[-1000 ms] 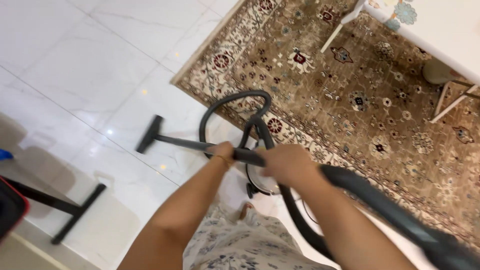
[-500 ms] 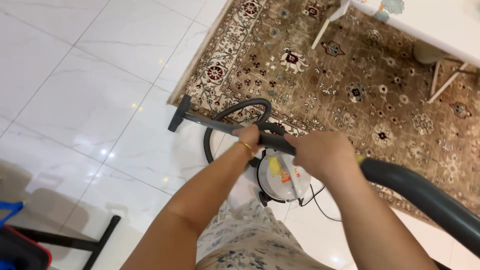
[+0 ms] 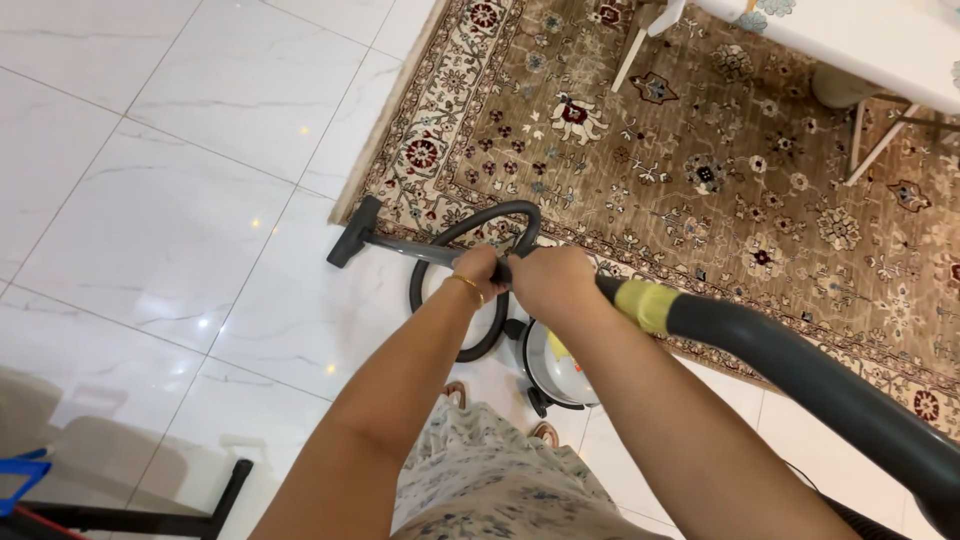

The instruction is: Vacuuming a rug and tile floor in a dining area.

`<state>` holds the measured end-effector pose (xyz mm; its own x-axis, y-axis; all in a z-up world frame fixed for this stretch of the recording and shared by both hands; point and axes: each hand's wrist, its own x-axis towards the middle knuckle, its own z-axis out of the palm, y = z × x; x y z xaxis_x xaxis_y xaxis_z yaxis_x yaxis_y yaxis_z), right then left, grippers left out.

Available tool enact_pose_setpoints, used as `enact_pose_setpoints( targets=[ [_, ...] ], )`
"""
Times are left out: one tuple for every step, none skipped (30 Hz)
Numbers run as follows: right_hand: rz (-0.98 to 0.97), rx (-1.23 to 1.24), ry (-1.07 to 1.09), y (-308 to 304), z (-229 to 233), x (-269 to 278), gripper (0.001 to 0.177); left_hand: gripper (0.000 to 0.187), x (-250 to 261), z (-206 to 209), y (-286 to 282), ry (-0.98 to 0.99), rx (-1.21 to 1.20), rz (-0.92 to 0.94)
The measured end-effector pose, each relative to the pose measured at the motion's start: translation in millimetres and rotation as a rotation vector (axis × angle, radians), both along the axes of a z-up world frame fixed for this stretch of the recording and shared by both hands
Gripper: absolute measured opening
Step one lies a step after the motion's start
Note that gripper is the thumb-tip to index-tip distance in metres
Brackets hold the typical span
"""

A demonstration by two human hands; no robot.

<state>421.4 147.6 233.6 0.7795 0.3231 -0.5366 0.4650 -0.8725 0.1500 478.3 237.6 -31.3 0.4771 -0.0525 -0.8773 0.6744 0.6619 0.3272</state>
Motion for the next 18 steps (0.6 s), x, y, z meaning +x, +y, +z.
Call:
enact_pose_setpoints(
  targets=[
    [-0.002, -0.002, -0.002, -1, -2, 2, 0.034, 0.044, 0, 0, -2, -0.002, -0.002, -0.002],
    [-0.035, -0.015, 0.012, -2, -5, 3, 0.037, 0.045, 0, -1, -5, -0.062, -0.019, -0.052],
    [-0.069, -0.027, 0.025, -3, -8, 4, 0.040, 0.046, -1, -2, -8, -0.123, -0.036, -0.101],
    [-0.069, -0.029, 0.029, -5, 0, 3, 0.040, 0.046, -5, 11, -7, -0.119, -0.038, -0.101],
    [-0.068, -0.037, 0.056, -8, 8, 2, 0.037, 0.047, -8, 24, -8, -0.026, -0.004, -0.059],
    [-0.070, -0.043, 0.080, -10, 16, 3, 0.036, 0.052, -9, 37, -8, 0.063, 0.033, -0.017],
    [-0.072, -0.043, 0.081, -15, 19, 5, 0.036, 0.052, -5, 14, -14, 0.064, 0.034, -0.019],
    [-0.083, -0.075, 0.127, -22, 22, 6, 0.037, 0.043, -2, -9, -22, -0.043, 0.041, -0.120],
    [-0.095, -0.107, 0.172, -30, 25, 7, 0.045, 0.036, 0, -32, -31, -0.151, 0.049, -0.221],
    [-0.105, -0.109, 0.178, -41, 28, 6, 0.045, 0.036, 1, -53, -48, -0.146, 0.045, -0.231],
    [-0.132, -0.126, 0.157, -52, 31, 6, 0.035, 0.036, 1, -74, -65, -0.304, 0.038, -0.339],
    [-0.157, -0.141, 0.132, -63, 35, 7, 0.037, 0.036, 3, -94, -81, -0.468, 0.033, -0.445],
    [-0.166, -0.143, 0.133, -69, 54, 5, 0.037, 0.036, -2, -62, -95, -0.468, 0.029, -0.453],
    [-0.178, -0.199, 0.167, -75, 74, 6, 0.034, 0.038, -3, -28, -110, -0.307, -0.085, -0.371],
    [-0.190, -0.255, 0.201, -82, 93, 6, 0.047, 0.040, -4, 6, -125, -0.146, -0.197, -0.289],
    [-0.200, -0.255, 0.202, -90, 104, 3, 0.047, 0.040, -9, 23, -138, -0.146, -0.199, -0.299],
    [-0.198, -0.294, 0.220, -98, 115, 0, 0.049, 0.039, -15, 40, -150, -0.095, -0.269, -0.220],
    [-0.193, -0.332, 0.242, -105, 125, -2, 0.052, 0.040, -21, 57, -161, -0.040, -0.336, -0.139]
  ],
)
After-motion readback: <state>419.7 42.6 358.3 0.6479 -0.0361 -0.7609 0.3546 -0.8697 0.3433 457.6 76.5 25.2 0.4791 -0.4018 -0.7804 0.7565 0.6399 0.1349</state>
